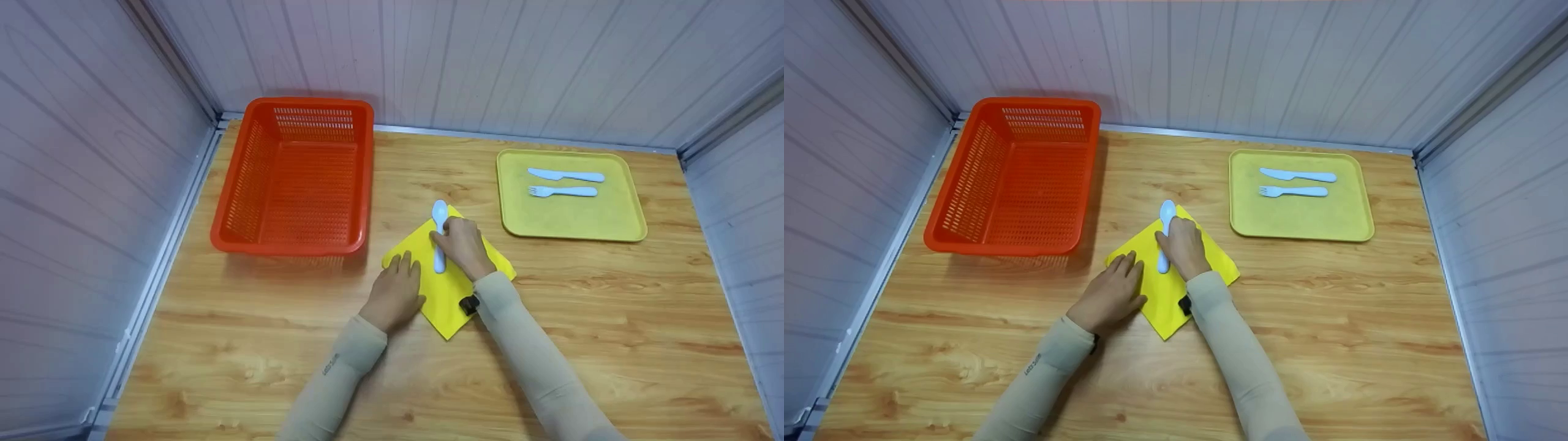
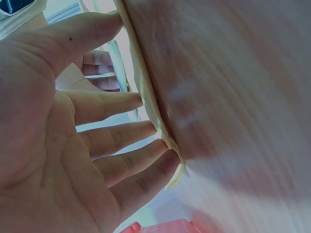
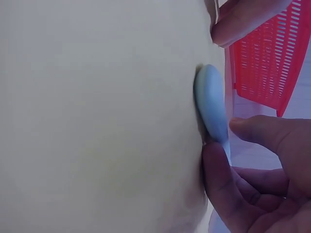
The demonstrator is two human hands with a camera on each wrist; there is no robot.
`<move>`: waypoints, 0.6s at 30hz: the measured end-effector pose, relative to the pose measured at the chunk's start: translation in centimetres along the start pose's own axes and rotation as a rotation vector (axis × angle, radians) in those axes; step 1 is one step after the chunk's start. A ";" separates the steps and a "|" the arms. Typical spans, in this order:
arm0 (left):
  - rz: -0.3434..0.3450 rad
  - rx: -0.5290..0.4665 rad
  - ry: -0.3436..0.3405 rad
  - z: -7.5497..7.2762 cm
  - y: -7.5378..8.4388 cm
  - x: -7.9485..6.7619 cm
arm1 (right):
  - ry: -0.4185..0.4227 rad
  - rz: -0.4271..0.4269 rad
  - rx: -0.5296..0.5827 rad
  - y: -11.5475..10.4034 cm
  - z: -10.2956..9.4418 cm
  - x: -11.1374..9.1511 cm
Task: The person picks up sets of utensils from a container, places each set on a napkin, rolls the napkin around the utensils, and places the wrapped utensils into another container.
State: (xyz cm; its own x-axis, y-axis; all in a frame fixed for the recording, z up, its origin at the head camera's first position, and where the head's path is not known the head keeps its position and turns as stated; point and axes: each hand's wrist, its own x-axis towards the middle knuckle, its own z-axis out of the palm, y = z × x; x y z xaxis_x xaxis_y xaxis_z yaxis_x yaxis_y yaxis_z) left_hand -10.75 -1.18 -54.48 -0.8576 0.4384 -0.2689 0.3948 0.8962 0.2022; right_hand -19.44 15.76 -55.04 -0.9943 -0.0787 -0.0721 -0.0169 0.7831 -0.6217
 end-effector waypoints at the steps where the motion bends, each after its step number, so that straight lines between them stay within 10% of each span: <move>1: -0.004 -0.005 -0.007 0.0 0.0 0.0 | -0.006 0.001 0.000 0.0 -0.1 0.0; 18: 0.086 0.021 0.089 -1.7 0.7 0.5 | -0.102 0.004 -0.020 0.5 -2.8 -0.1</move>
State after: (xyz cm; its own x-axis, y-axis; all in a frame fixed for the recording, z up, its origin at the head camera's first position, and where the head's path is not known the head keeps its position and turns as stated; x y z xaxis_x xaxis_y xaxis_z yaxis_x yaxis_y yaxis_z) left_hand -11.41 -0.46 -52.90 -0.8458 0.5067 -0.1671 0.4740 0.8574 0.2007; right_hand -19.62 17.89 -53.17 -0.9785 -0.1370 -0.1543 -0.0160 0.7958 -0.6053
